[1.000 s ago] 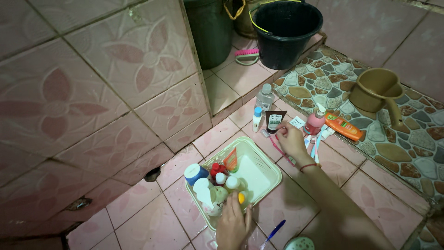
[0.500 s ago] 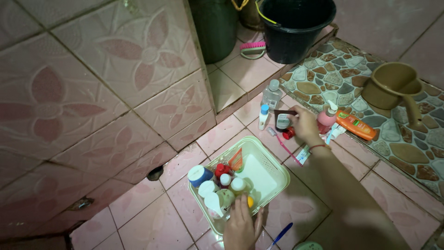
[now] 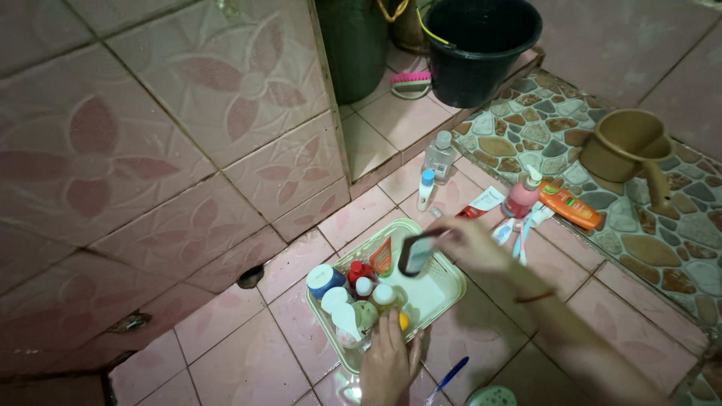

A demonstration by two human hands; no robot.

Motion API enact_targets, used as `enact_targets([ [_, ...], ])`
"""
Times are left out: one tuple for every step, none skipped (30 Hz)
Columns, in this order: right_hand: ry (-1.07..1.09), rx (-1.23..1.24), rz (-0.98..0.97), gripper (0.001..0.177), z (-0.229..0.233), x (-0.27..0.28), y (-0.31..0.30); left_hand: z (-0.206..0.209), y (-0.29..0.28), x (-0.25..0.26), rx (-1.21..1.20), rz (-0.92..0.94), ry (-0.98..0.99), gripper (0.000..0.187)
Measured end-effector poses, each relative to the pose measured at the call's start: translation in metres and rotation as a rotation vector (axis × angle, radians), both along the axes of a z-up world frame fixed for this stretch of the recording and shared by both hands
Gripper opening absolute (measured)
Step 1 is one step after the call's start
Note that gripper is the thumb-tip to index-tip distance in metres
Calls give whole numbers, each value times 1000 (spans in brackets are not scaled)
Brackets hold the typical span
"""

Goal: The person cleans a white plastic basket with a brush and water, then places various toiletries including bottles, tubes, and toothbrushes into the basket. The person rinses the toothbrushes under running water and places them in a wall-mounted holder.

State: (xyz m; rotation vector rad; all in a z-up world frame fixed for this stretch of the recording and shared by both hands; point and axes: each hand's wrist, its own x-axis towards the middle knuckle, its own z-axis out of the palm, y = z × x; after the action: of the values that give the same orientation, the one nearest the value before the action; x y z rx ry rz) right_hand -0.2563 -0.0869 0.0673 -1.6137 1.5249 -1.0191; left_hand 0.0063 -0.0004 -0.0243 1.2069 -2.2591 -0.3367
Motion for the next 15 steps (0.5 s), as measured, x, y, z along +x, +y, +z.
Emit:
enact_targets([
  [30, 32, 54, 21, -8, 13, -2, -1, 0, 0, -2, 5, -10, 66],
  [58, 64, 109, 20, -15, 26, -5, -1, 0, 0, -5, 12, -22, 66],
  [158, 132, 90, 20, -20, 36, -9, -2, -1, -2, 4, 11, -14, 66],
  [255, 203, 73, 20, -26, 47, -11, -2, -1, -1, 15, 12, -9, 66],
  [352, 273, 55, 20, -29, 55, -13, -2, 0, -1, 26, 12, -3, 66],
  [348, 233, 69, 21, -31, 62, -14, -1, 0, 0, 29, 11, -9, 66],
  [343, 194, 82, 23, -31, 67, -14, 0, 0, 1, 33, 10, -15, 66],
  [340, 155, 93, 25, -31, 71, -14, 0, 0, 1, 37, 6, -19, 66],
  [310, 143, 98, 27, -30, 72, -15, 1, 0, 1, 51, 10, -15, 66],
  [282, 132, 100, 28, -29, 71, -17, 2, 0, 1, 64, 12, -8, 66],
  [253, 120, 103, 29, -28, 70, -17, 3, 0, 0, 78, 15, -2, 66],
  [255, 131, 120, 30, -29, 69, -17, 4, 0, 0, 73, 15, 2, 65],
  [256, 142, 138, 32, -30, 67, -16, 4, 1, 0, 69, 16, 5, 65],
  [257, 150, 156, 34, -32, 64, -17, 4, 0, 0, 62, 18, 8, 64],
  [191, 126, 107, 35, -33, 58, -19, 5, 0, 0, 69, 18, 0, 64],
])
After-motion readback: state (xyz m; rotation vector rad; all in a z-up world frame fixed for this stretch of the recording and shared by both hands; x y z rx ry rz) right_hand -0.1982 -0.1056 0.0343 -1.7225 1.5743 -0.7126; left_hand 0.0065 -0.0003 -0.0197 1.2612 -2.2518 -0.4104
